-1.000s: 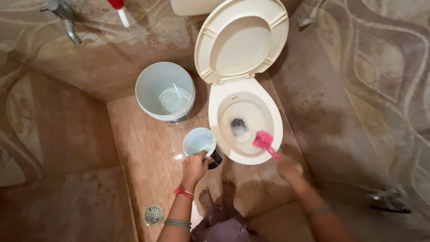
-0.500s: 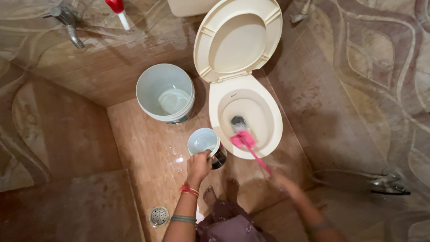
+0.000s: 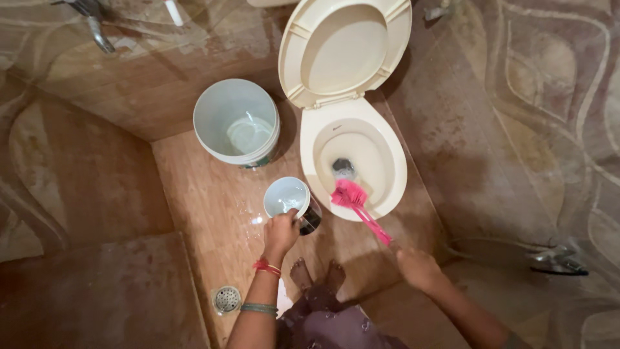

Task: The person cleans a toilet bowl by repeatedly scooping water from a bucket with a small cup and pouring it into the bowl while scrubbing with a pink toilet brush. The person continues this cycle of pouring and scrubbing for the duration of the clip.

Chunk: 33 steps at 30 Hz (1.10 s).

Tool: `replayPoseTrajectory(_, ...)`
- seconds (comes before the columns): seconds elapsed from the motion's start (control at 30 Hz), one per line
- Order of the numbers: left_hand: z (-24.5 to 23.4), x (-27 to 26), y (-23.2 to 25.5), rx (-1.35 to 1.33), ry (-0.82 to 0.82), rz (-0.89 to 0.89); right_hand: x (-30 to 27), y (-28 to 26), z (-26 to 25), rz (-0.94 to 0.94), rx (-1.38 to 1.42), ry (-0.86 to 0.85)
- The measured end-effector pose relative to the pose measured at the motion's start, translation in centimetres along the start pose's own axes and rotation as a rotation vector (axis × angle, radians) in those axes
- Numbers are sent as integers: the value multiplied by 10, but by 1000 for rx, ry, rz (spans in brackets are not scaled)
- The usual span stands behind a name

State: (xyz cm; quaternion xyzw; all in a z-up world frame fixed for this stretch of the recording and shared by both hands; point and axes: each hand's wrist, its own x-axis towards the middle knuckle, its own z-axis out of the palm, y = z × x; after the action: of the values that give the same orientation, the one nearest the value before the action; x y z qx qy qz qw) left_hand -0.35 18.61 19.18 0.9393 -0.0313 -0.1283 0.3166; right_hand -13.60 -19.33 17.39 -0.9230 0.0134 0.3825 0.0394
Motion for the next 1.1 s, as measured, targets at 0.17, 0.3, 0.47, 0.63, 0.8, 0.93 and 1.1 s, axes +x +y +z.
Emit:
replayPoseTrajectory(0.17, 4, -2, 3, 17, 11, -4, 14, -6, 3, -83, -30, 91)
replayPoseTrajectory(0.3, 11, -3, -1, 49, -5, -15, 81, -14, 11, -40, 89, -43)
replayPoseTrajectory(0.47, 28, 4, 7, 28, -37, 8, 93, -9, -11, 49, 395, -144)
replayPoseTrajectory(0.63, 63, 23, 21, -8, -13, -17, 109, 51, -33, -73, -53, -136)
replayPoseTrajectory(0.8, 114, 50, 30, 2, 34, -63, 122, 71, -24, -226, -426, -67)
replayPoseTrajectory(0.93, 144, 63, 25, 1, 118, -57, 129, 21, -41, -154, 98, -221)
replayPoseTrajectory(1.1, 174, 66, 10, 60, 148, -14, 120, -1, -34, 43, 452, -129)
